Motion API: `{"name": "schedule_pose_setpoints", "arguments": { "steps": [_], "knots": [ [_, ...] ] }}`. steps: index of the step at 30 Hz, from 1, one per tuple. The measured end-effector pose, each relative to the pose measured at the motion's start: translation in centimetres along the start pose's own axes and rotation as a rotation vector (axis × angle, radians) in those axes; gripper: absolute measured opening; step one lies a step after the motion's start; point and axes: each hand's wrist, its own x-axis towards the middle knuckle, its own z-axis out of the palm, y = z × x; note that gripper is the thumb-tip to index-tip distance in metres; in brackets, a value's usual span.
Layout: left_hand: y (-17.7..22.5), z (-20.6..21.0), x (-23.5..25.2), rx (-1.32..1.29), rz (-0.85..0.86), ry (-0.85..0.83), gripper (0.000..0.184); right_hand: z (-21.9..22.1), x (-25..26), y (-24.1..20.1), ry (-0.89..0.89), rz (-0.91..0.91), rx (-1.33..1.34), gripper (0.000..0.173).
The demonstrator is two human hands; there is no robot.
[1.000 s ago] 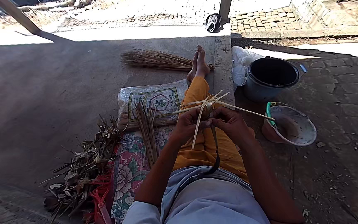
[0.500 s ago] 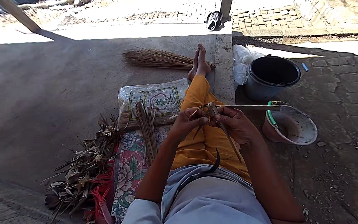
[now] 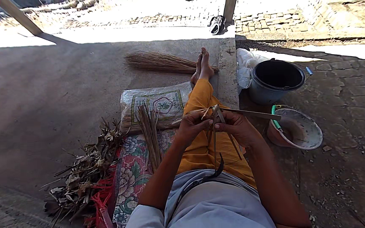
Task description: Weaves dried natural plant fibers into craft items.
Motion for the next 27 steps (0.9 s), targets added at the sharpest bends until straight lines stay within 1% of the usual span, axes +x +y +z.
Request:
{"name": "schedule_pose_setpoints", "arguments": {
  "steps": [5,12,16,18,22,27],
  "knots": [
    [-0.4,0.4,-0.1,-0.035,0.016,0.045,0.008,0.3,0.0,0.2,0.045,-0.059,-0.048,0.014],
    [-1.4,1.3,-0.2,-0.085,-0.018,0.193,0.007,0.5,0.4,1.0,0.076,-0.138,-0.13,0.015],
    [-1.3,1.8,-0.3,-0.201,-0.089,0.217,0.011,0.7,0.4,1.1,0.097,-0.17,-0.168,0.02],
    [-1.2,1.7,-0.4,-0.224,-0.113,0.216,0.015,0.8,0.4,0.9,0.118,-0.166,-0.226,0.019],
    [-0.7,1.0,-0.7,-0.103,-0.133,0.16,0.014,0.8,0.4,0.6,0.171,-0.155,-0.33,0.012],
    [-0.1,0.4,-0.8,-0.087,-0.168,0.065,0.021,0.8,0.5,0.9,0.179,-0.158,-0.314,0.01]
  ]
}}
